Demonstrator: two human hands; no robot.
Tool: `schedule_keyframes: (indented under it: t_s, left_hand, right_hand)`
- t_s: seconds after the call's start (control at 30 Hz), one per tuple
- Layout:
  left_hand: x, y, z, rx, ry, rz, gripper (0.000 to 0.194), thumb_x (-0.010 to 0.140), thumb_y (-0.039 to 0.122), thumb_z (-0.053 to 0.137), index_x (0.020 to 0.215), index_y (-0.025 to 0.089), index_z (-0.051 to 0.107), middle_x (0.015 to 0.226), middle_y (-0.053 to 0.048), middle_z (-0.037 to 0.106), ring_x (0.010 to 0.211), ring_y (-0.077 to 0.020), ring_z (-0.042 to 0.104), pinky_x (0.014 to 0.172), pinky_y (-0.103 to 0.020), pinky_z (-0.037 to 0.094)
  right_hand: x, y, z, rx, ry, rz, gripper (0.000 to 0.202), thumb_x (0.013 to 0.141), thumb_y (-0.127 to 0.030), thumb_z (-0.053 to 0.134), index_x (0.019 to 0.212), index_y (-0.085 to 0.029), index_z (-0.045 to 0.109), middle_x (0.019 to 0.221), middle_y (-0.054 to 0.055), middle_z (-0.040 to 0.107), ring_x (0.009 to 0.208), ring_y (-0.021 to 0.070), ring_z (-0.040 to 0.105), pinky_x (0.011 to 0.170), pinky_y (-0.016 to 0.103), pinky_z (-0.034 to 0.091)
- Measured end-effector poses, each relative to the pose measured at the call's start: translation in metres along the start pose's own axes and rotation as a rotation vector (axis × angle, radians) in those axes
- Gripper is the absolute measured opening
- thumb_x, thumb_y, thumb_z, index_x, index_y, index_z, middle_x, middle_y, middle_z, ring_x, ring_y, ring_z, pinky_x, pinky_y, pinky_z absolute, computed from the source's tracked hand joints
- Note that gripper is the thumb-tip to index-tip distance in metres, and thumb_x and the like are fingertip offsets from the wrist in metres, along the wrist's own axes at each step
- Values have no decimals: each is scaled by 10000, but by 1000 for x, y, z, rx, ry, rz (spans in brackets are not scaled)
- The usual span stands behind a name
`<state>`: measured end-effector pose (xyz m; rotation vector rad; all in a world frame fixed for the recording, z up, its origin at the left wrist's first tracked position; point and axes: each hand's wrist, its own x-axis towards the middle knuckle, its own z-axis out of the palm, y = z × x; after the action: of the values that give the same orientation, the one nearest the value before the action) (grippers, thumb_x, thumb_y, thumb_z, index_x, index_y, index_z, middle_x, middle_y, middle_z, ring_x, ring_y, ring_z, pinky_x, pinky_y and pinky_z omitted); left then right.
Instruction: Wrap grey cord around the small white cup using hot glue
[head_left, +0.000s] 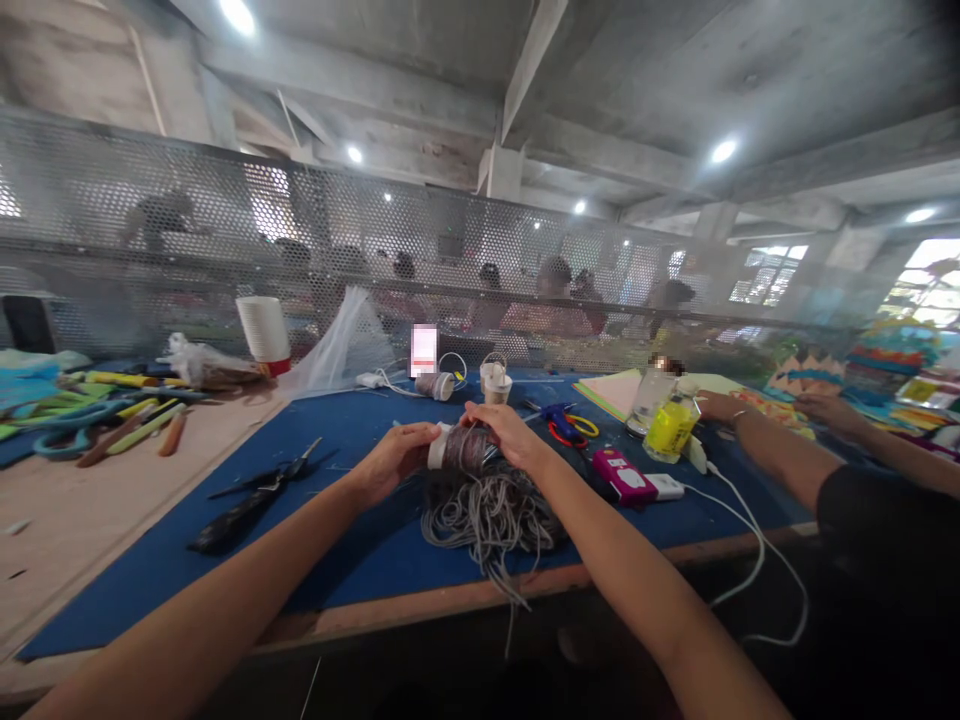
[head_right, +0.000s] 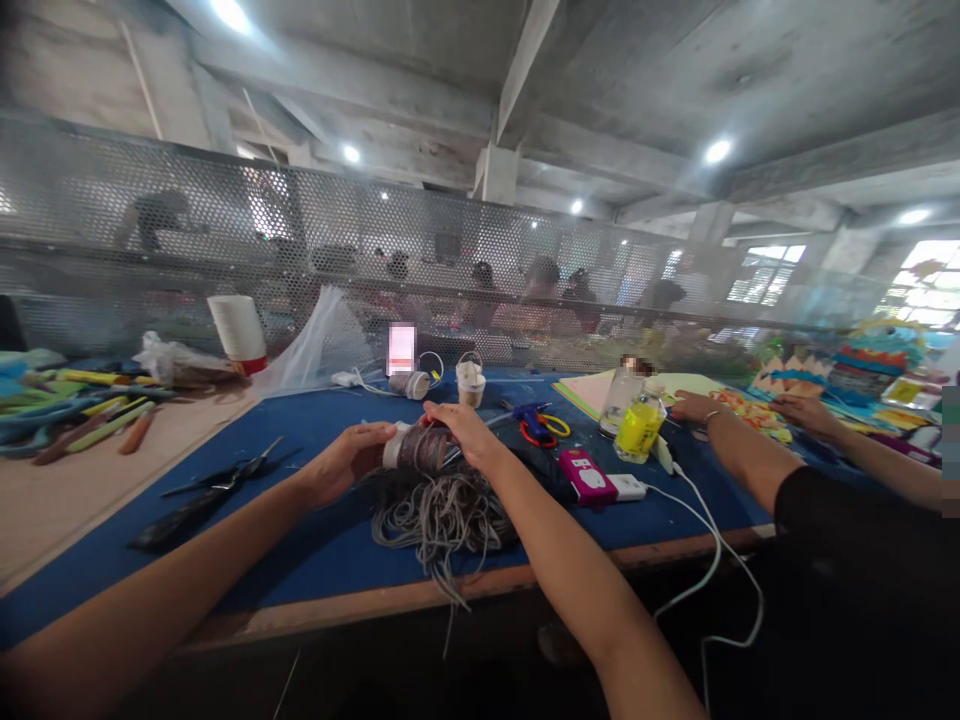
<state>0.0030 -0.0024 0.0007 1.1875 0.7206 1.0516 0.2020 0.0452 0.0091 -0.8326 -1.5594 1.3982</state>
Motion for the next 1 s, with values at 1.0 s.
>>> schedule_keyframes:
  t_s: [1.0]
  left_hand:
    - [-2,4,1,-11,-14,6,305,717,387,702,884,132,704,863,-101,711,774,-235,633,732,-323,480]
  right_hand:
    - [5,7,-17,-803,301,-305,254,848,-384,543,884,-184,694,865,25,689,794,146,611,757,253,437]
